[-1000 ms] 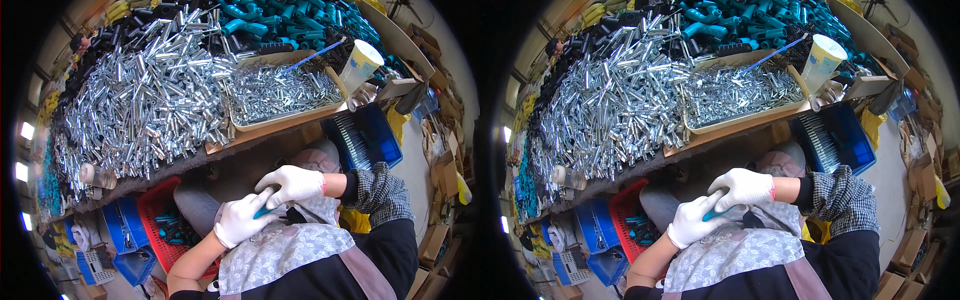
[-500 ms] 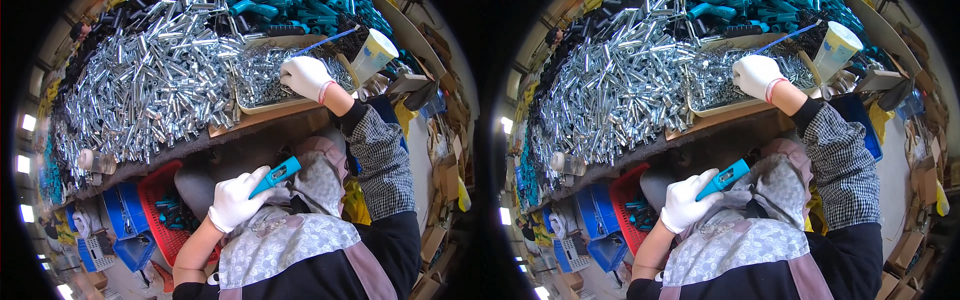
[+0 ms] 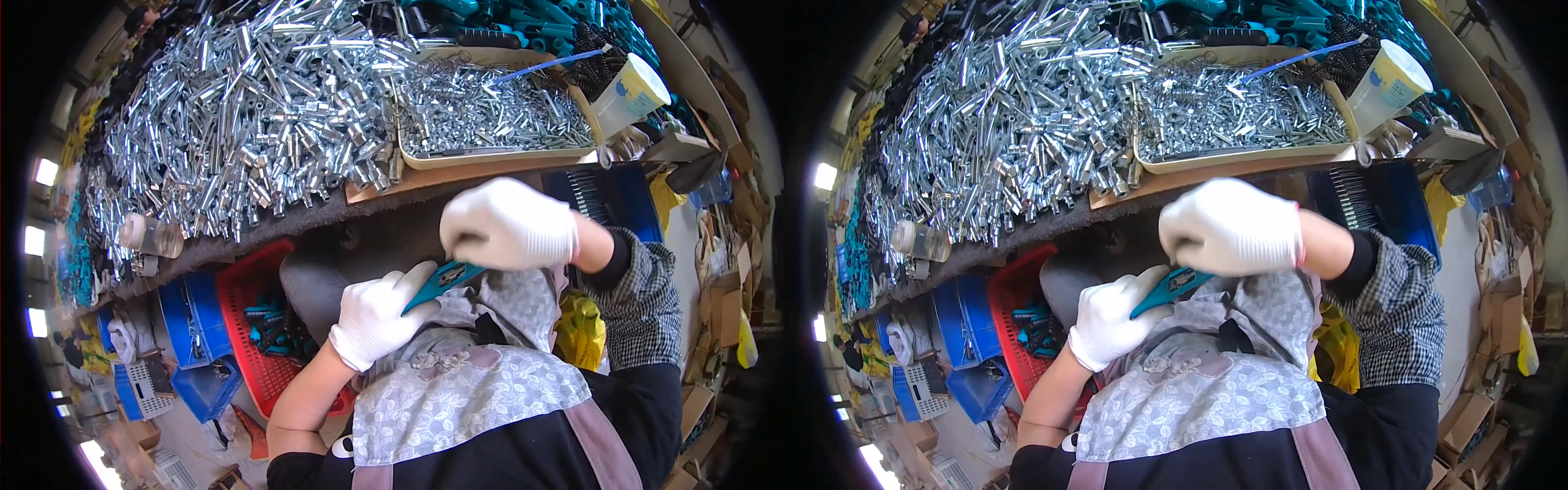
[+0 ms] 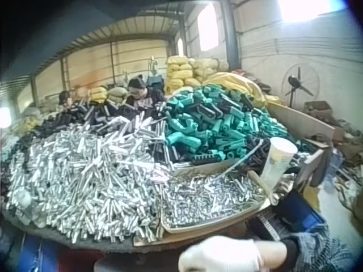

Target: Assembling metal tubes and springs into plastic handles at a workbench.

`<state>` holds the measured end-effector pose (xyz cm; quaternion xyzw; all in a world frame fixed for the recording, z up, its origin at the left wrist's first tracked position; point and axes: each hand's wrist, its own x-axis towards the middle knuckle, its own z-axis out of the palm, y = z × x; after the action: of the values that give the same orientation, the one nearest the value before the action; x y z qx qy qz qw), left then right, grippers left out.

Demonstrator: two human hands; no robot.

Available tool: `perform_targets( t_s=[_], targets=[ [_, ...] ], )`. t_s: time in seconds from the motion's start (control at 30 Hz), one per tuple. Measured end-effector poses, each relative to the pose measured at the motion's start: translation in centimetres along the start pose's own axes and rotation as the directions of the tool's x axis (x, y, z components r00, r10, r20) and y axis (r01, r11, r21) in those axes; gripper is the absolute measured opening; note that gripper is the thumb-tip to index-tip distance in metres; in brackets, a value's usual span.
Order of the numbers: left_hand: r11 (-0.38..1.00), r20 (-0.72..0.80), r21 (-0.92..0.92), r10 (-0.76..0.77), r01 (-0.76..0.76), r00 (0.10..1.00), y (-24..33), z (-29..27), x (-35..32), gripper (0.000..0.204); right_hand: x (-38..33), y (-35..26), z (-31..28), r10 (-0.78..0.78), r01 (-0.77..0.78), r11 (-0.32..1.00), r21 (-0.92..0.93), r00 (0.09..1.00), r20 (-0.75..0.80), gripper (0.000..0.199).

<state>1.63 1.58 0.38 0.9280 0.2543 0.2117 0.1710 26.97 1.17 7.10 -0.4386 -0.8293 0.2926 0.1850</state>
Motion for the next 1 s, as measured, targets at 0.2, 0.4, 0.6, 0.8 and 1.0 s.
perform_targets(
  t_s=[0.2, 0.4, 0.6, 0.8, 1.0],
  targets=[
    [1.0, 0.007, 0.002, -0.012, 0.012, 1.0, 0.5, -0.2, -0.4, 0.047, -0.6, 0.3, 3.4, -0.174, 0.184, 0.975, -0.124, 0.981, 0.085, 0.007],
    [1.0, -0.003, -0.006, -0.025, 0.025, 1.0, 0.5, -0.2, -0.8, 0.047, -0.5, -1.5, 4.1, -0.173, 0.207, 0.886, -0.415, 0.978, 0.119, 0.017],
    [1.0, 0.029, -0.002, 0.003, -0.003, 1.0, 0.8, 0.9, -1.4, 0.038, -0.4, -4.1, 6.2, 0.11, -0.031, 0.908, -0.417, 0.98, 0.166, 0.017],
    [1.0, 0.05, 0.001, 0.016, -0.016, 0.999, 1.7, 0.2, -1.0, 0.048, -0.2, 2.2, 3.4, 0.166, -0.206, 0.976, 0.077, 0.921, 0.353, 0.049],
    [0.998, 0.073, 0.007, 0.06, -0.061, 0.996, 1.6, 0.1, -1.4, 0.042, -0.6, 4.3, 5.2, 0.155, -0.682, 0.584, 0.441, 0.627, 0.764, 0.058]
  ],
)
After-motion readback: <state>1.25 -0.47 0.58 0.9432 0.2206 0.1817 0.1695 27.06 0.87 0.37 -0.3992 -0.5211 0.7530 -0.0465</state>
